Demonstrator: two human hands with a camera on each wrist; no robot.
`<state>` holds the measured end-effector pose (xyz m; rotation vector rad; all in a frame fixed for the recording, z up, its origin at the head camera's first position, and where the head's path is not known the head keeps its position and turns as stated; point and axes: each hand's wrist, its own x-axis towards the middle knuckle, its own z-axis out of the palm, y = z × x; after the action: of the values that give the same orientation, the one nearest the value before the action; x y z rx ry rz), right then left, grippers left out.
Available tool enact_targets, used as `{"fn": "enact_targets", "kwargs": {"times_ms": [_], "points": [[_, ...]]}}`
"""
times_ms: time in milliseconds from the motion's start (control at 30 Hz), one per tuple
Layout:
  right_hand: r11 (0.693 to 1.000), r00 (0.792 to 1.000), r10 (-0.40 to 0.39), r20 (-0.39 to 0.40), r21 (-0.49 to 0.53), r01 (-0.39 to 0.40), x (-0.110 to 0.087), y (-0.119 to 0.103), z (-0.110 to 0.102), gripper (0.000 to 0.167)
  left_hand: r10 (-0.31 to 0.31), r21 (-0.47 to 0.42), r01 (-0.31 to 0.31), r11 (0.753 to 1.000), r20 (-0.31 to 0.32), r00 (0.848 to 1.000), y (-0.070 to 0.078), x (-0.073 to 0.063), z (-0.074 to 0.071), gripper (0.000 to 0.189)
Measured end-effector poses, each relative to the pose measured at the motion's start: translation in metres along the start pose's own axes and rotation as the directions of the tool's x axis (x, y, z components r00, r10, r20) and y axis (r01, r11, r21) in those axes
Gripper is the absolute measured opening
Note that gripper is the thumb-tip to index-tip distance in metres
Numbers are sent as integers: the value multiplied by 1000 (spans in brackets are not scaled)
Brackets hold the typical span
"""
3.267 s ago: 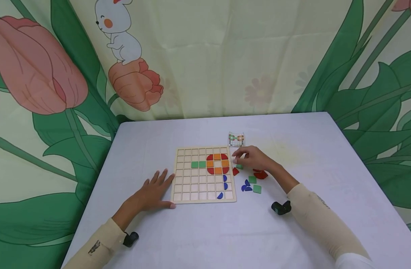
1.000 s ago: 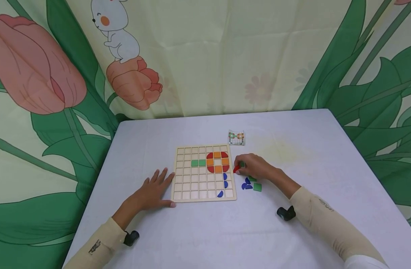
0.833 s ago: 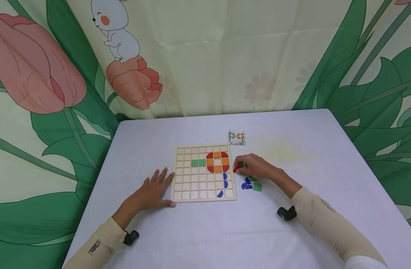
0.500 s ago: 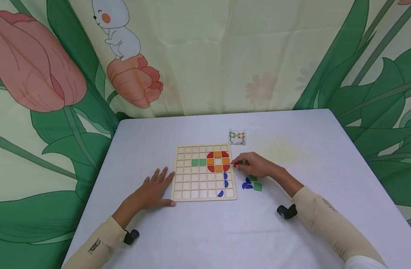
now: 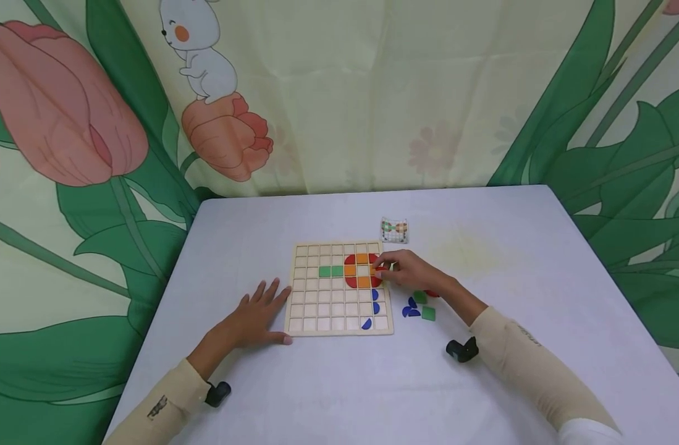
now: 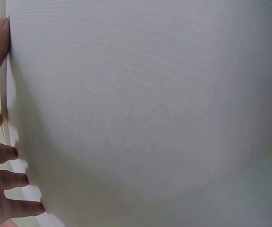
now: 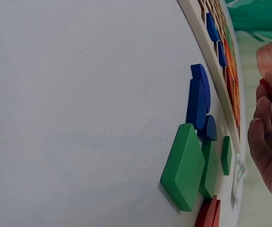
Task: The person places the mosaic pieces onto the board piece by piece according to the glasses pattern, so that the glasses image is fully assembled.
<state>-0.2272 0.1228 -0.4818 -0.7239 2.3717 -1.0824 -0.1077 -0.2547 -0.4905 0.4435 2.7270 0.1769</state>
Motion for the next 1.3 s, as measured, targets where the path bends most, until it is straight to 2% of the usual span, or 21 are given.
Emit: {"fn": "enact_targets", "kwargs": {"times_ms": [300,500,700,900,1300], "points": [[999,1000,7,6,51,-7,8,-10,5,32,-6,-10,6,1000,7,1000,4,0,1,110],[1000,999,-10,-45,14,11,19,-14,12,30,-7,-18,7,1000,14,1000,5,-2,-2,110],[999,997,33,-70,44,-29,33,-21,20,27,-6,-11,7,1000,11,1000,3,-2,0,110],[997,998,46,-37,66,-43,50,-28,29,33,-5,9,5,1000,5,1000,0,-1,2,110],[999,999,-36,13,10,36,81,-44,44,32,-11,6,11,1000,-1,1000,-2,-2,2,110]]}}
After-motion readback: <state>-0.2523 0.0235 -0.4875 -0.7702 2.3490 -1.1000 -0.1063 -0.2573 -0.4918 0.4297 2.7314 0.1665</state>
